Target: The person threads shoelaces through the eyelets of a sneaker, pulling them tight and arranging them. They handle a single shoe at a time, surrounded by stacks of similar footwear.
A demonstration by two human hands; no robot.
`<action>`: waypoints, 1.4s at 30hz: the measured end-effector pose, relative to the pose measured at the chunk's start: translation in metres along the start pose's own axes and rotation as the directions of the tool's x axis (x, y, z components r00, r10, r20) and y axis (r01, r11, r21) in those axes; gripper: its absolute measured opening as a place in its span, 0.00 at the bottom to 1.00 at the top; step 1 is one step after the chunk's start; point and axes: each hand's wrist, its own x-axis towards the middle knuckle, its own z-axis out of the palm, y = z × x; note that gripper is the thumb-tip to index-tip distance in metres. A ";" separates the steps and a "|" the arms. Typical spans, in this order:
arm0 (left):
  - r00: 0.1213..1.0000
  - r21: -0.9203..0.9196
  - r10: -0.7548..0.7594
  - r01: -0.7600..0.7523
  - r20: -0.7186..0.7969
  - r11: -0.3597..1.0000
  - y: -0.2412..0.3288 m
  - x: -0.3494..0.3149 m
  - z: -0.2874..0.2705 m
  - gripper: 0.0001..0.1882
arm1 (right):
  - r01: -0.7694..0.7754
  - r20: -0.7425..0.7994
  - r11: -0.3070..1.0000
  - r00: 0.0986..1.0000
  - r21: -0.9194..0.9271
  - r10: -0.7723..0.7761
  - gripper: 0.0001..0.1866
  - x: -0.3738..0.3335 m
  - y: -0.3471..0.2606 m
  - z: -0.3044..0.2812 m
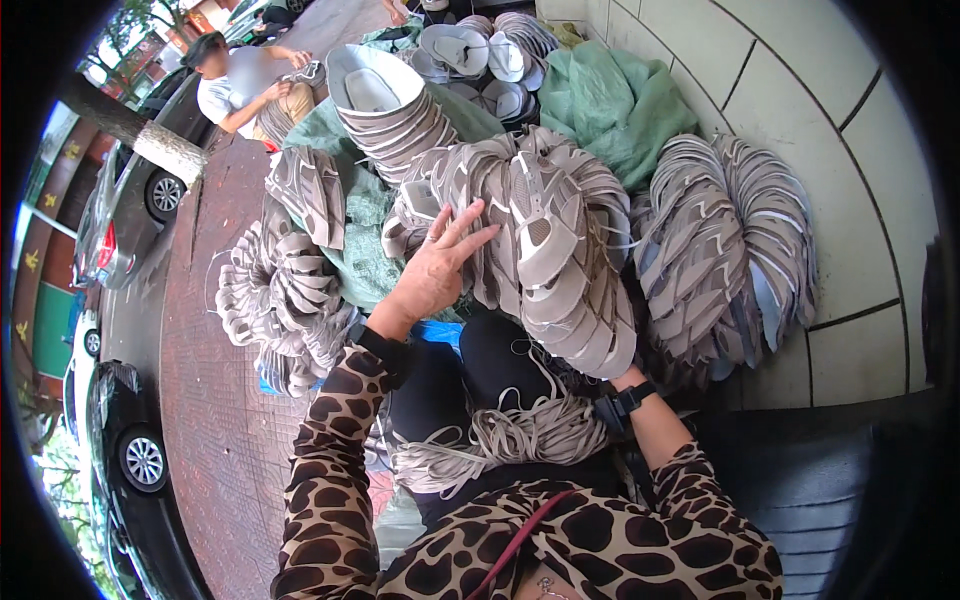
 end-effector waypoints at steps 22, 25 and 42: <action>0.647 -0.426 -0.694 0.557 -0.315 0.713 -0.016 -0.045 0.072 0.32 | -0.034 -0.075 0.997 0.996 0.063 0.039 0.22 -0.006 -0.009 -0.013; 0.542 -0.386 -0.721 0.611 -0.432 0.691 -0.065 -0.055 0.029 0.29 | 0.031 -0.022 0.984 0.999 0.174 -0.028 0.23 -0.024 -0.042 0.028; 0.995 0.465 0.103 -0.092 0.001 0.881 0.067 0.017 0.007 0.26 | 0.163 0.116 0.907 0.968 0.388 -0.223 0.16 -0.037 -0.063 0.102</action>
